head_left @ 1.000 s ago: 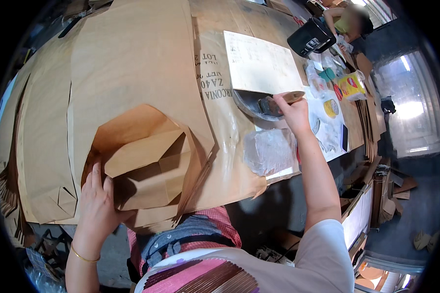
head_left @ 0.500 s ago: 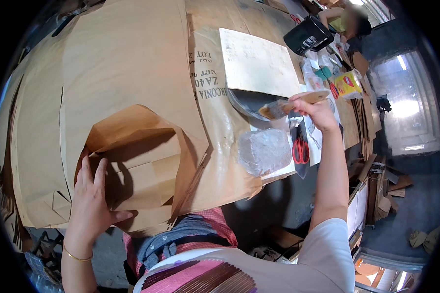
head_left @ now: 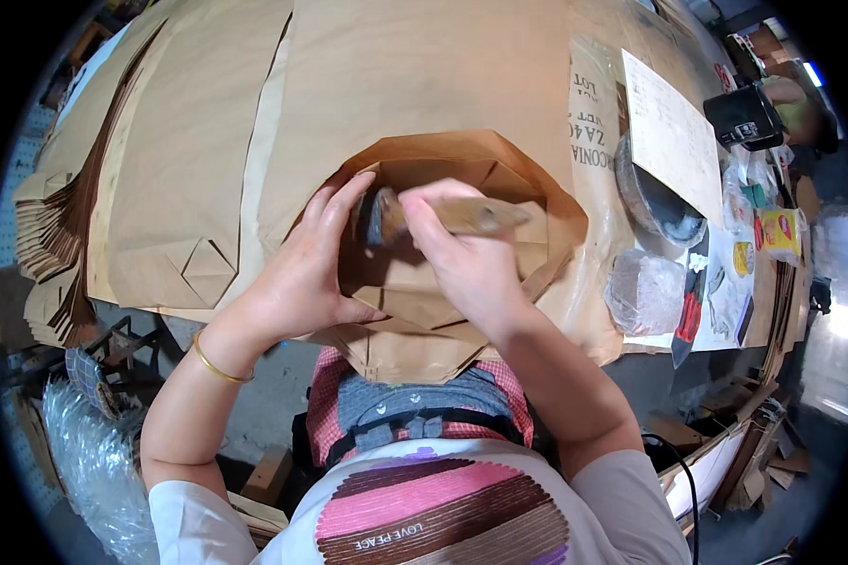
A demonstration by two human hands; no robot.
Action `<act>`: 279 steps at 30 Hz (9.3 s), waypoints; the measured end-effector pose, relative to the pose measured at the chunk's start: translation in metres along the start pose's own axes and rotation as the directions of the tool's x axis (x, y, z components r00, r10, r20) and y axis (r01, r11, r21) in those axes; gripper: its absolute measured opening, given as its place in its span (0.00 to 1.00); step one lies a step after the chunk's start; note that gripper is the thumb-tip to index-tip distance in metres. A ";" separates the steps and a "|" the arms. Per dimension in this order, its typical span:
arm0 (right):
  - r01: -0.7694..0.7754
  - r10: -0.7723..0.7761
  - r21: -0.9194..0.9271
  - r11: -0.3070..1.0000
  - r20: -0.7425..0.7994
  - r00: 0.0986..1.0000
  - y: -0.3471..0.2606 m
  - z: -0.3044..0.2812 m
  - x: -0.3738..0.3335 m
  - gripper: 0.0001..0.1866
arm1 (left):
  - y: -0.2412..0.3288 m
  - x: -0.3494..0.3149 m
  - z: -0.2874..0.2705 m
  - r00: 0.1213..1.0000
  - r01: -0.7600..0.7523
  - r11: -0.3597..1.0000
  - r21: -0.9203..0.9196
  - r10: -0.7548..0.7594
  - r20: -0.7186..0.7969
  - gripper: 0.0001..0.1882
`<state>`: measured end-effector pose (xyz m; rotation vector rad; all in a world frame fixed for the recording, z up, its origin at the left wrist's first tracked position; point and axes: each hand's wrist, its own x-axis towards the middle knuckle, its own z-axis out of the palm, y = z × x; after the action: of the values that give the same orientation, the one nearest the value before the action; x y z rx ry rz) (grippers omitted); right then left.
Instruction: The person folds flat cardboard sheets into box shapes, applies glue to the flaps with a brush, and presses the flaps to seal them. The person repeats this process for multiple boxes, stacking the finished boxes on the table.
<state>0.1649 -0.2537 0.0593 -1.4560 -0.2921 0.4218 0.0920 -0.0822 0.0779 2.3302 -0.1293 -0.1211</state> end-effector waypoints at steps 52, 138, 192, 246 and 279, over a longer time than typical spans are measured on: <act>-0.167 0.169 -0.185 0.968 -0.005 0.986 0.015 0.002 -0.012 0.03 | -0.041 0.045 0.021 0.914 0.365 0.925 0.106 -0.335 -0.229 0.11; 0.592 -0.036 -0.407 0.696 0.803 0.595 0.012 -0.056 -0.100 0.12 | -0.087 0.012 0.061 0.868 -0.193 0.862 0.468 0.373 -0.328 0.14; 0.093 -0.077 -0.563 0.821 0.052 0.996 -0.008 -0.015 0.107 0.09 | -0.066 0.010 0.047 0.891 -0.142 0.940 0.311 0.259 -0.373 0.10; 0.669 -0.290 -0.733 0.122 0.618 0.731 0.038 -0.137 0.025 0.06 | -0.067 0.024 0.003 0.952 -0.248 0.798 0.550 0.305 -0.013 0.09; 0.581 -0.282 -0.690 0.432 0.508 0.813 0.058 -0.134 -0.078 0.17 | -0.032 -0.048 0.024 0.962 -0.226 0.928 0.297 0.165 0.216 0.26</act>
<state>0.1486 -0.4050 -0.0065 -2.1447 -1.2742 0.0430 0.0428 -0.0708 0.0411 2.6086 -0.5110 -0.2347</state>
